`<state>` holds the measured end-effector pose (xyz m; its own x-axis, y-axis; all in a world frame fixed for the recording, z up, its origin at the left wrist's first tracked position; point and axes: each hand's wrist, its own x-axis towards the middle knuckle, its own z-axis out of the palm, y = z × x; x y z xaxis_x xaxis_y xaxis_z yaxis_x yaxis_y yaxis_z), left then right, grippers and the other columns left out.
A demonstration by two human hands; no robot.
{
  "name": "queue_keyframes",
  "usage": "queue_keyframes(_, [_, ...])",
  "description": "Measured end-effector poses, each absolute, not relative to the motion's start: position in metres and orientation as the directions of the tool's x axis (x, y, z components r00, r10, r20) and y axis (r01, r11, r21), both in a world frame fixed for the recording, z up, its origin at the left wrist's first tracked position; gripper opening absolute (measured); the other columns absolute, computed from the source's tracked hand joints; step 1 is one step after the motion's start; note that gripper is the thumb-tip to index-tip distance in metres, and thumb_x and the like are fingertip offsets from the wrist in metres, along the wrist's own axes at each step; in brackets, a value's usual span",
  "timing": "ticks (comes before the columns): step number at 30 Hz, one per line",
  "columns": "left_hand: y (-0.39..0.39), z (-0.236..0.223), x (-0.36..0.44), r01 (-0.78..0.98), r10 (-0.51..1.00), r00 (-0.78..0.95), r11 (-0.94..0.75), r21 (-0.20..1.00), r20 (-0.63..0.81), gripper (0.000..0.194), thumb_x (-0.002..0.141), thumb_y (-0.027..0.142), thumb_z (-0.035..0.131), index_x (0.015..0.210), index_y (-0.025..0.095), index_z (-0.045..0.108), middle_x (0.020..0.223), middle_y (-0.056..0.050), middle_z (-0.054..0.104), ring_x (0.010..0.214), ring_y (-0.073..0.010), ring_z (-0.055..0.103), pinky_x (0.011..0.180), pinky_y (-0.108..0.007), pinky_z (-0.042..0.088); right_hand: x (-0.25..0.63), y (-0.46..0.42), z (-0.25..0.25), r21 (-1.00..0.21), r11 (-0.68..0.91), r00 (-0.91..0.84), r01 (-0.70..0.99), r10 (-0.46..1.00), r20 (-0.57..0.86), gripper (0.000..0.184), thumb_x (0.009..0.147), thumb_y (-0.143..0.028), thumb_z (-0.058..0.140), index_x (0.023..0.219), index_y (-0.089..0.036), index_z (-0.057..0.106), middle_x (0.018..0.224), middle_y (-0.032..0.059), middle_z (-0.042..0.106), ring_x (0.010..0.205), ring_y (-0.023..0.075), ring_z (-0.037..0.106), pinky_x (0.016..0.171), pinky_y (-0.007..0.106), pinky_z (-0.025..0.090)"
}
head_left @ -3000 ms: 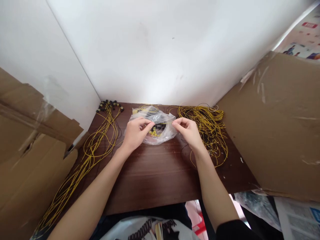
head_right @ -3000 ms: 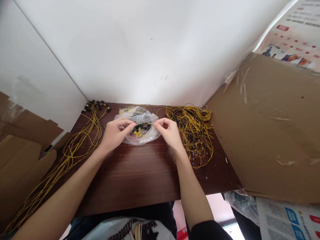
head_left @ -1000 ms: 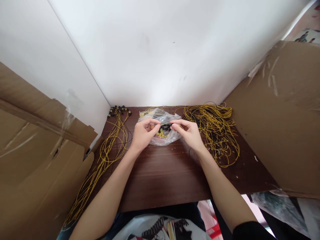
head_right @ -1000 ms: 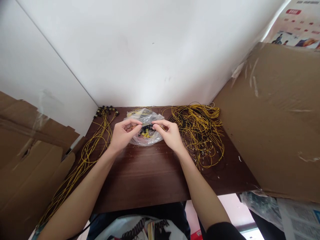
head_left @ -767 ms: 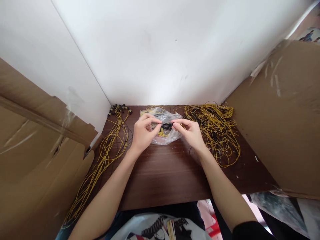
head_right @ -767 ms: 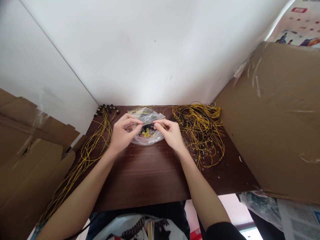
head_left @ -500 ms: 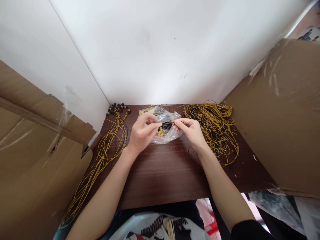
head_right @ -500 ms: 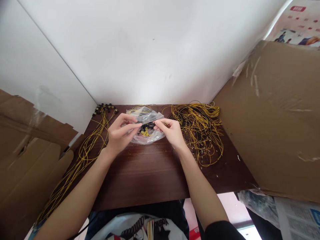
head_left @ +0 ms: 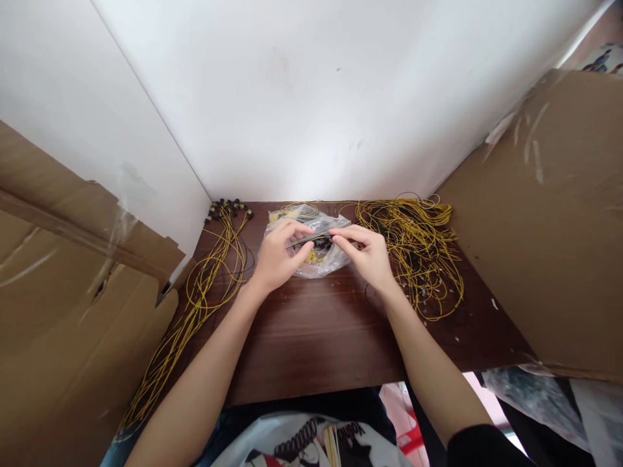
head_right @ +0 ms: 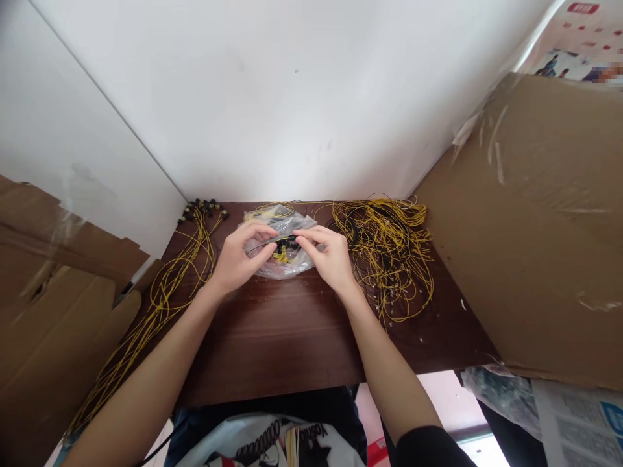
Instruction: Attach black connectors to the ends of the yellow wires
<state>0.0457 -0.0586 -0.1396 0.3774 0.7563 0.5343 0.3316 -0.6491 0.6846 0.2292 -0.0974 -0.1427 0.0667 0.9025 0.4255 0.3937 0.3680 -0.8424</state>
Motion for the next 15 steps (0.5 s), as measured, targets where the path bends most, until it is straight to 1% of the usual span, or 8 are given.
queue_keyframes(3, [-0.0592, -0.1406, 0.0473, 0.29, 0.862, 0.359, -0.468, 0.835, 0.358, 0.017, 0.082, 0.025, 0.054, 0.087, 0.015, 0.066, 0.084, -0.005, 0.068, 0.076, -0.0159, 0.061, 0.071, -0.027, 0.048, 0.2283, -0.0973, -0.1436, -0.823, 0.404, 0.044, 0.4, 0.888, 0.457, 0.017, 0.081, -0.026, 0.06, 0.092, -0.024, 0.073, 0.088, 0.0034, 0.07, 0.082, 0.0175, 0.063, 0.076, 0.032, 0.048])
queue_keyframes(6, [-0.0604, -0.142, 0.0482, 0.263, 0.904, 0.345, -0.352, 0.899, 0.253, 0.021, 0.081, 0.031, 0.055, 0.082, 0.015, 0.067, 0.073, -0.003, 0.068, 0.067, -0.0145, 0.061, 0.065, -0.025, 0.048, 0.227, -0.098, -0.1437, -0.819, 0.404, 0.028, 0.408, 0.891, 0.454, 0.017, 0.081, -0.027, 0.06, 0.093, -0.024, 0.073, 0.088, 0.0032, 0.07, 0.082, 0.0179, 0.064, 0.077, 0.032, 0.049])
queue_keyframes(8, [-0.0615, -0.1424, 0.0489, 0.237, 0.901, 0.369, -0.329, 0.914, 0.228, 0.022, 0.079, 0.033, 0.057, 0.077, 0.014, 0.067, 0.069, -0.003, 0.066, 0.063, -0.0135, 0.059, 0.061, -0.024, 0.047, 0.2259, -0.0987, -0.1433, -0.821, 0.397, 0.011, 0.41, 0.898, 0.44, 0.017, 0.081, -0.028, 0.06, 0.093, -0.025, 0.073, 0.088, 0.0029, 0.07, 0.082, 0.018, 0.063, 0.077, 0.033, 0.049])
queue_keyframes(11, [-0.0626, -0.1426, 0.0502, 0.208, 0.898, 0.375, -0.323, 0.923, 0.23, 0.021, 0.077, 0.033, 0.059, 0.075, 0.014, 0.067, 0.069, -0.003, 0.066, 0.06, -0.0129, 0.057, 0.059, -0.024, 0.047, 0.224, -0.0993, -0.1433, -0.834, 0.384, 0.001, 0.397, 0.908, 0.418, 0.018, 0.081, -0.029, 0.06, 0.093, -0.024, 0.073, 0.089, 0.0033, 0.07, 0.083, 0.0182, 0.063, 0.077, 0.033, 0.049])
queue_keyframes(15, [-0.062, -0.1441, 0.0512, 0.213, 0.899, 0.354, -0.346, 0.914, 0.258, 0.019, 0.076, 0.031, 0.06, 0.073, 0.014, 0.068, 0.071, -0.004, 0.066, 0.063, -0.0134, 0.058, 0.059, -0.023, 0.047, 0.2201, -0.0989, -0.1458, -0.846, 0.361, 0.016, 0.393, 0.917, 0.398, 0.019, 0.078, -0.031, 0.063, 0.093, -0.023, 0.072, 0.086, 0.0038, 0.069, 0.076, 0.0173, 0.062, 0.07, 0.031, 0.049])
